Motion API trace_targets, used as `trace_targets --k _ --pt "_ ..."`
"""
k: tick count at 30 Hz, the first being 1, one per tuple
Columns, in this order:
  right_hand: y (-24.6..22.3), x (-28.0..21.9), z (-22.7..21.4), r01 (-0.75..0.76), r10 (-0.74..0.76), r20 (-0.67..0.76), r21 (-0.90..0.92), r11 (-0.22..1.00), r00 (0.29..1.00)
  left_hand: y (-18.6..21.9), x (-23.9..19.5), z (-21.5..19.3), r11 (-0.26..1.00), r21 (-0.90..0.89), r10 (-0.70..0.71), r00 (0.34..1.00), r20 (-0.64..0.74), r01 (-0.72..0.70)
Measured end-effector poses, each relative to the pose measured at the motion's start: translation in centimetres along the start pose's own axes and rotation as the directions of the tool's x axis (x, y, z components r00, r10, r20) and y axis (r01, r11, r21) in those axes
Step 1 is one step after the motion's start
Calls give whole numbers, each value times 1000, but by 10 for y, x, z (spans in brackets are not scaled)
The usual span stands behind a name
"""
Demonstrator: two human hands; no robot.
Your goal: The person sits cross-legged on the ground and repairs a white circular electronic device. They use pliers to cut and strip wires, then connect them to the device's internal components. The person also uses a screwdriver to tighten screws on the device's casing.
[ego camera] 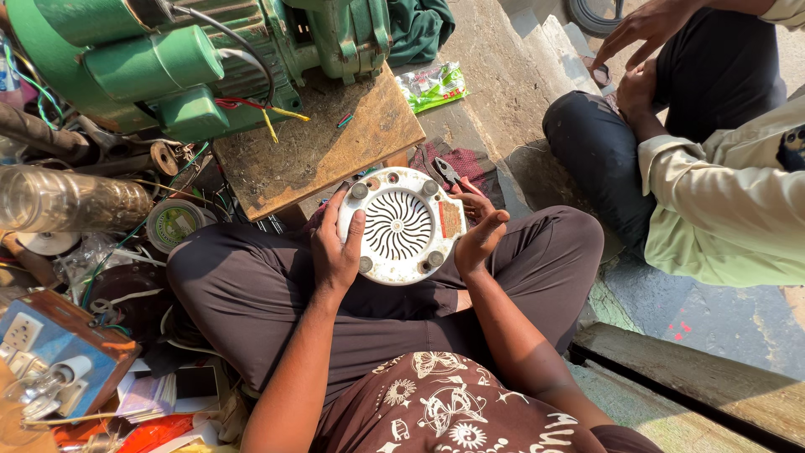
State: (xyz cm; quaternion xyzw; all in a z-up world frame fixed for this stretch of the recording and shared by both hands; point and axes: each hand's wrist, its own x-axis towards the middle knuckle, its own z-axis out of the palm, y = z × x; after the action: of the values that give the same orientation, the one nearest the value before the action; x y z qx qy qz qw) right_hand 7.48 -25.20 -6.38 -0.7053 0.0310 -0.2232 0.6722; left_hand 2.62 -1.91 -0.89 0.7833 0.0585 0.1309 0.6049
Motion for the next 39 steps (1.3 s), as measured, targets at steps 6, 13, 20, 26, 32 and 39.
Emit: trace_targets --k 6,13,20,26,32,39 --pt "-3 -8 2 -5 6 19 -41 999 1000 5 1 0 994 100 46 998 -53 -41" --pt "-8 -5 2 -24 28 55 -68 997 998 11 7 -3 987 148 -52 997 -53 59" --pt "-16 -9 1 -9 12 51 -60 998 999 8 0 0 1000 19 -8 998 -66 9" --pt "-23 -2 7 -3 6 32 -94 996 999 -3 -3 2 995 -32 88 989 -115 -92" --pt "-19 2 7 -95 99 64 -68 993 993 -2 -1 9 989 -9 -148 979 -142 149" --pt "-5 3 1 -96 103 70 -97 991 992 11 9 5 982 117 -140 987 -84 149"
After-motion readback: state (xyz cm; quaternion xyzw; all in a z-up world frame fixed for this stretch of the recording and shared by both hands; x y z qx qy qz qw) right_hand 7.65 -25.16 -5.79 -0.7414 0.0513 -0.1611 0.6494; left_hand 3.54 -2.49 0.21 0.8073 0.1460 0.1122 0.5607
